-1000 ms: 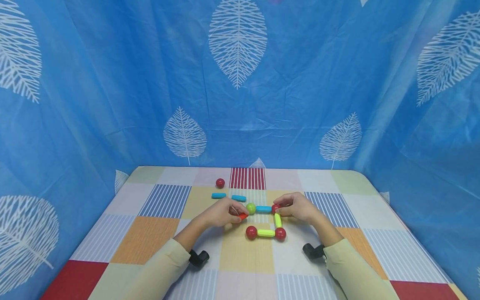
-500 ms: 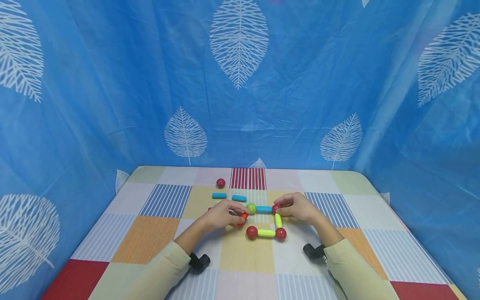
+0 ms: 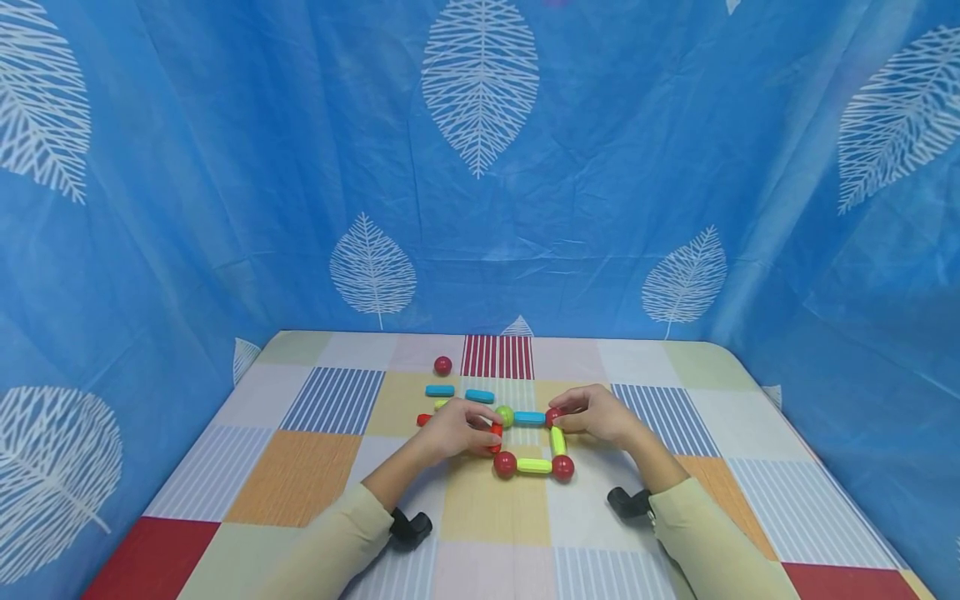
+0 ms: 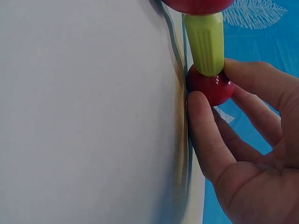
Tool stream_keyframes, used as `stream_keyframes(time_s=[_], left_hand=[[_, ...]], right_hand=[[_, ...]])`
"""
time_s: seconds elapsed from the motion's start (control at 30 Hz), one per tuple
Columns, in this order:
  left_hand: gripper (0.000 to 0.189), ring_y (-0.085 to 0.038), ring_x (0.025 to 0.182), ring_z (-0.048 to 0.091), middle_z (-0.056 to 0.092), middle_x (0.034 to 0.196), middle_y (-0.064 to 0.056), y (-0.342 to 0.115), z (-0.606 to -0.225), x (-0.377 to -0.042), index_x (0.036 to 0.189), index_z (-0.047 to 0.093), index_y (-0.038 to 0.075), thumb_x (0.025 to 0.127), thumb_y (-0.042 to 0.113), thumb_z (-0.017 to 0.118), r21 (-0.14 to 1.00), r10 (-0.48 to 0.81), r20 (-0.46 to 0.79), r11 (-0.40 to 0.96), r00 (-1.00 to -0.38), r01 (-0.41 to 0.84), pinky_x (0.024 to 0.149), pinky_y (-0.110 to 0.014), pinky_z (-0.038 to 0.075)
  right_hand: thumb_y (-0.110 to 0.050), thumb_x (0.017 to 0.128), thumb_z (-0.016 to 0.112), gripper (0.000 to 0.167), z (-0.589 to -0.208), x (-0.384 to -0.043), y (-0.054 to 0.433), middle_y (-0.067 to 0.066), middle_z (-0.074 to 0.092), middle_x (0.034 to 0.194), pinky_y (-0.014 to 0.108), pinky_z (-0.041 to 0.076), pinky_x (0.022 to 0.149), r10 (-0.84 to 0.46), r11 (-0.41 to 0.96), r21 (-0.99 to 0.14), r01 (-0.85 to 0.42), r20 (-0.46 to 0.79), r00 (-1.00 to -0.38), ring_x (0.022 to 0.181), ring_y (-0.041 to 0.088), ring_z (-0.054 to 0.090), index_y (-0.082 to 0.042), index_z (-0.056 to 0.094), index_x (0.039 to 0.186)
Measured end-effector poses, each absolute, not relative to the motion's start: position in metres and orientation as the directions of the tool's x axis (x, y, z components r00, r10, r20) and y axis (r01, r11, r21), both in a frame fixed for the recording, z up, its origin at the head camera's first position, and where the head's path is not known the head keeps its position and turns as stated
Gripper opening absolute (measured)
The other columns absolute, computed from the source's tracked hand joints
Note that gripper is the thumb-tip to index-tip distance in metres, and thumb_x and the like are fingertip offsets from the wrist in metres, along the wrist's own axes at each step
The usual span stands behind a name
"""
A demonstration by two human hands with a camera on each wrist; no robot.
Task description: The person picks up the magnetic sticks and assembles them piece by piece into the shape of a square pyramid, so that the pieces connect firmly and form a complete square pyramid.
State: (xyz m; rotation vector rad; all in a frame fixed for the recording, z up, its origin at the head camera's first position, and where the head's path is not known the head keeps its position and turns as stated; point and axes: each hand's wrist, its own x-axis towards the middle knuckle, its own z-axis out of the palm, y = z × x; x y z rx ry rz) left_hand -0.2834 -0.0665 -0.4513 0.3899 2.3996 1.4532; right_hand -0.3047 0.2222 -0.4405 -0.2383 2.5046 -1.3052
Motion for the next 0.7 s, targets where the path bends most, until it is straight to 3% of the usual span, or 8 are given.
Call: stream_keyframes(time_s=[0.37,0.7], left_hand=[[0.028,-0.019,0.084,0.063,0.072,0.099,-0.004,-0.052,-0.45,-0.281,0.111,0.079,0.016,0.084,0.017,0.086,0.864,0.359,-0.139,0.499,-0.923,0.064,0.066,-0.028,0.057],[0.027,-0.021,0.087,0.062,0.071,0.1,-0.002,-0.05,-0.449,-0.279,0.111,0.08,0.019,0.084,0.018,0.085,0.847,0.339,-0.155,0.529,-0.928,0.051,0.066,-0.029,0.057]], right_hand=[[-0.012,0.088,0.078,0.027,-0.443,-0.306,0.223,0.006,0.074,0.107,0.031,0.06,0.08,-0.287,0.57,-0.821,-0.018,-0.178,-0.941,0.097,0.021,0.064,-0.01,0.076,0.115],[-0.013,0.088,0.079,0.029,-0.443,-0.304,0.223,0.006,0.074,0.109,0.032,0.059,0.08,-0.288,0.574,-0.819,-0.025,-0.173,-0.942,0.098,0.021,0.064,-0.009,0.076,0.117]])
